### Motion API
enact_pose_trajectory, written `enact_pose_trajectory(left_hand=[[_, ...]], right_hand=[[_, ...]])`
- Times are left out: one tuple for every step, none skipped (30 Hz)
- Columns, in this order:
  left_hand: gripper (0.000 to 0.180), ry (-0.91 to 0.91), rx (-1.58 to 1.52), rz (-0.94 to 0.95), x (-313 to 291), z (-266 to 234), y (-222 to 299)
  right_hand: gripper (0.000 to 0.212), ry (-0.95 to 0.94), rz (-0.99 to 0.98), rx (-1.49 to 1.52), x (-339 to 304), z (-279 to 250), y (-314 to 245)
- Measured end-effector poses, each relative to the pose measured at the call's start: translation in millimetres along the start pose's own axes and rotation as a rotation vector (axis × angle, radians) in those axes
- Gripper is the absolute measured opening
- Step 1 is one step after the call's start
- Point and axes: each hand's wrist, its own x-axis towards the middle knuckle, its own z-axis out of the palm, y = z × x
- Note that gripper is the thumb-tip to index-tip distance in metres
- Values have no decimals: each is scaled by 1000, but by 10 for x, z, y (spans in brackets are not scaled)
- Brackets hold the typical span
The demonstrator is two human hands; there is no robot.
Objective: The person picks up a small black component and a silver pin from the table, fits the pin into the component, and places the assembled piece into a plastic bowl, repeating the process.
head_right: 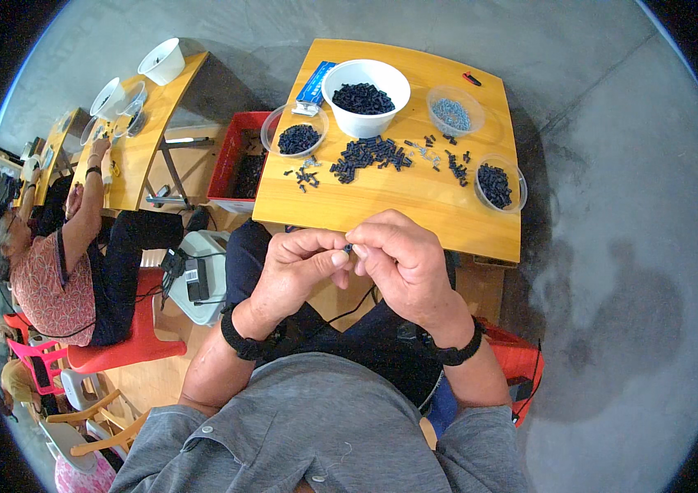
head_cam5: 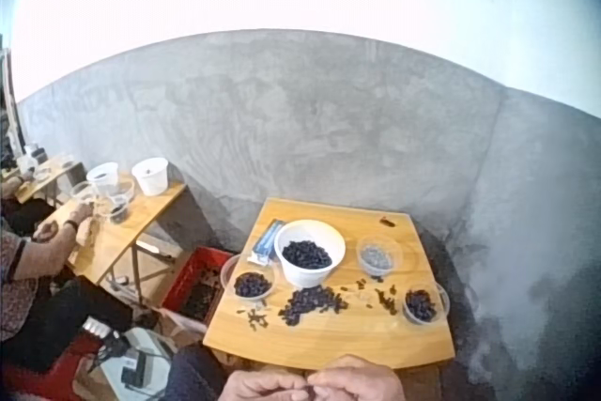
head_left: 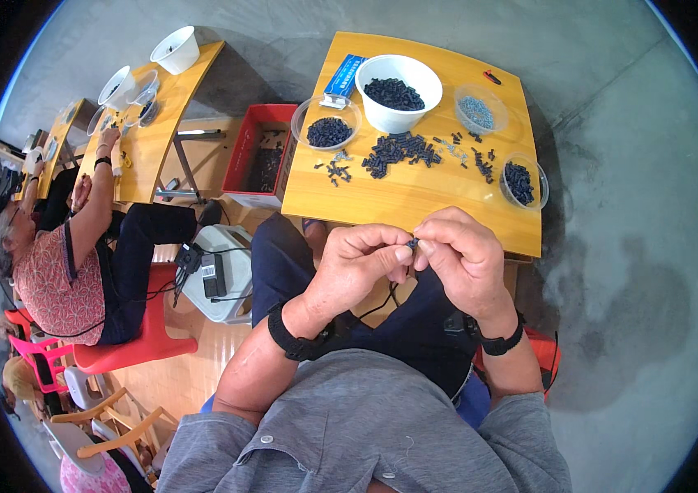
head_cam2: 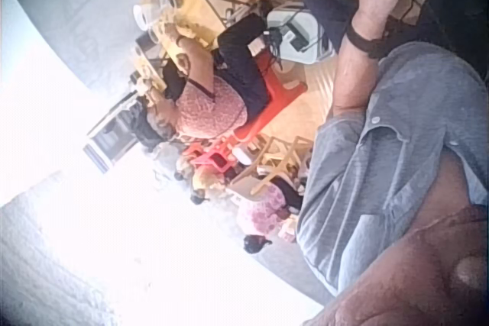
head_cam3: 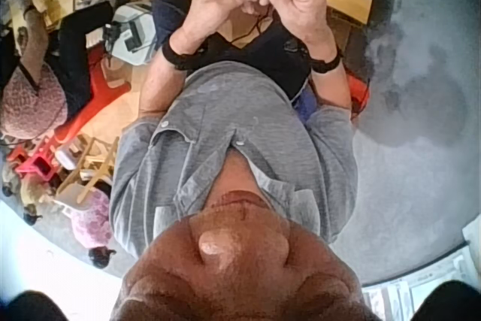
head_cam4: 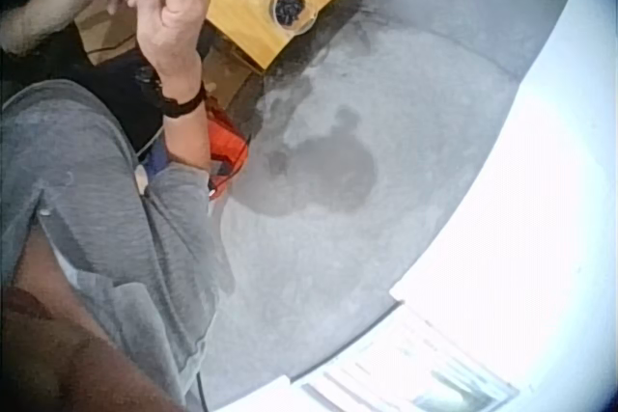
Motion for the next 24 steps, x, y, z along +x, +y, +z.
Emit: enact_pose_trajectory(left_hand=[[12, -10, -1, 0, 1, -1, 2], [12, -20, -1, 1, 2, -3, 4], [12, -21, -1, 0, 2, -6, 2], [12, -30, -7, -10, 1, -15, -5], [12, -40, -13, -19, 0, -21, -9], [12, -40, -13, -20, -1, -20, 0], [12, -43, -27, -45, -3, -16, 15], [12, -46, -42, -71, -4, -14, 22], [12, -45, -42, -71, -5, -17, 11], [12, -45, -83, -89, -7, -16, -1], [12, -45, -125, -106, -7, -17, -13], [12, -46, -125, -106, -7, -25, -27], [13, -55, -149, -111, -8, -36, -44], [13, -64, -173, -116, -9, -41, -52], [13, -64, -173, -115, -11, -38, -53], [13, -38, -199, -132, -14, -37, -57], [13, -12, -225, -149, -18, -34, -60], [13, -12, -225, -148, -22, -25, -55], [13, -2, -180, -155, -27, -11, -45], [13, 8, -135, -162, -27, 0, -39], [13, 6, -135, -162, -20, 7, -40], [13, -1, -98, -148, -11, 14, -41], [13, -8, -61, -134, -3, 19, -39], [13, -10, -60, -133, 5, 23, -23]], right_hand=[[14, 0, -6, 6, 1, 0, 2], [14, 0, -6, 7, 1, -5, 1], [14, -13, -7, 0, 1, -14, -1], [15, -27, -7, -6, 1, -22, 2], [15, -27, -7, -5, 2, -31, 3], [15, -45, -10, -18, 6, -41, 4], [16, -64, -13, -32, 11, -51, 7], [16, -65, -12, -31, 18, -59, 8], [17, -76, -25, -39, 27, -67, 9], [17, -85, -38, -49, 32, -74, 3], [17, -84, -38, -50, 31, -75, 6], [18, -86, -46, -42, 26, -74, 18], [18, -87, -55, -35, 19, -73, 36], [18, -87, -55, -35, 14, -65, 63], [18, -76, -76, -36, 10, -50, 96], [18, -65, -96, -37, 4, -34, 128], [18, -65, -96, -37, -12, -16, 147], [18, -48, -82, -12, -37, 4, 159], [18, -30, -69, 13, -56, 15, 166], [18, -29, -69, 12, -67, 16, 172], [18, -22, -68, -10, -77, 13, 176], [18, -15, -69, -31, -79, 6, 179], [18, -14, -70, -32, -76, -5, 179], [18, -31, -77, -26, -70, -20, 179]])
